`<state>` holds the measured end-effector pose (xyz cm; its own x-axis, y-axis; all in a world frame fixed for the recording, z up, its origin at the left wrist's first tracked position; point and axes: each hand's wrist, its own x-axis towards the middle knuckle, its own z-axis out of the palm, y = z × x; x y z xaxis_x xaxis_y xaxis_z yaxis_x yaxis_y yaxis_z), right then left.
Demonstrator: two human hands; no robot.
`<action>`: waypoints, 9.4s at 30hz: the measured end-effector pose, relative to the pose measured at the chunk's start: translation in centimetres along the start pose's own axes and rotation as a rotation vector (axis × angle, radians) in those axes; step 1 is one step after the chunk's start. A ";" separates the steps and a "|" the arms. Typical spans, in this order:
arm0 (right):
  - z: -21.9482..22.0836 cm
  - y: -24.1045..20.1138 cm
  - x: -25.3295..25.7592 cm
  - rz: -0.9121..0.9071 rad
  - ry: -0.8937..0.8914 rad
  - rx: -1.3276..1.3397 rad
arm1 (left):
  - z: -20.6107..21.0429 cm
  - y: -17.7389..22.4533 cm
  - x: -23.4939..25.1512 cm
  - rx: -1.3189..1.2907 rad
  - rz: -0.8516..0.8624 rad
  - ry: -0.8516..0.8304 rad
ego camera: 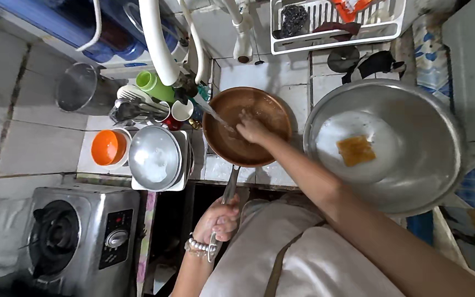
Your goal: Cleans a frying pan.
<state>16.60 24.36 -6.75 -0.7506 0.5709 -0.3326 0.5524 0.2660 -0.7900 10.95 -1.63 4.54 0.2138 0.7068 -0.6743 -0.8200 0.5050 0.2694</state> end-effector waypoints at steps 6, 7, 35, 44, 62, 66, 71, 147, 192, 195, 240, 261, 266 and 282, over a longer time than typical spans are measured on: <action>0.0 -2.9 -3.4 -0.024 -0.056 0.110 | 0.4 -0.3 -0.3 0.032 0.030 0.057; 0.3 -2.8 -3.3 -0.040 -0.064 0.113 | 0.4 -0.4 -0.4 0.046 0.033 0.072; -1.2 -3.0 -8.6 0.013 -0.178 -0.112 | 0.8 2.4 -1.3 0.066 0.203 0.005; -3.4 0.6 -1.7 0.377 -0.105 -0.125 | 1.8 1.4 -1.3 0.186 0.214 0.178; -9.9 -4.9 6.4 -0.166 0.540 0.873 | 3.0 -1.0 -1.4 0.441 0.320 0.434; -5.5 -1.2 1.8 0.145 0.400 0.521 | 1.3 -0.5 -2.2 0.347 0.285 0.301; -1.0 2.5 -3.4 0.419 0.354 0.423 | -2.9 -0.8 -2.7 0.115 0.154 0.015; 10.1 -1.1 -12.8 0.159 -0.362 -0.428 | -19.8 -5.5 3.1 0.350 -0.062 0.001; -5.4 2.4 -2.2 -0.213 0.756 1.319 | -6.5 0.3 3.8 1.647 0.594 0.523; -7.6 1.5 -3.4 -0.285 0.644 1.562 | -6.8 -0.1 3.7 1.669 0.719 0.556; -2.2 -4.7 -6.9 -0.771 0.602 0.437 | -3.9 0.9 -3.4 1.765 0.274 0.671; -8.6 -3.3 -7.2 0.129 0.817 0.125 | -5.0 2.9 -3.4 2.104 0.468 0.823; -8.5 -1.8 -7.1 0.297 0.505 0.101 | -5.6 2.7 -2.4 2.170 0.536 0.854; -9.1 0.6 -9.2 0.333 -0.049 0.057 | -4.8 1.1 -0.5 2.005 0.035 0.802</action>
<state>27.17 26.32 0.49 -0.5497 0.5806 -0.6006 0.7500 0.0265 -0.6609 7.38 -3.80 1.83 -0.4341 0.6912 -0.5777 0.8063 0.5842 0.0931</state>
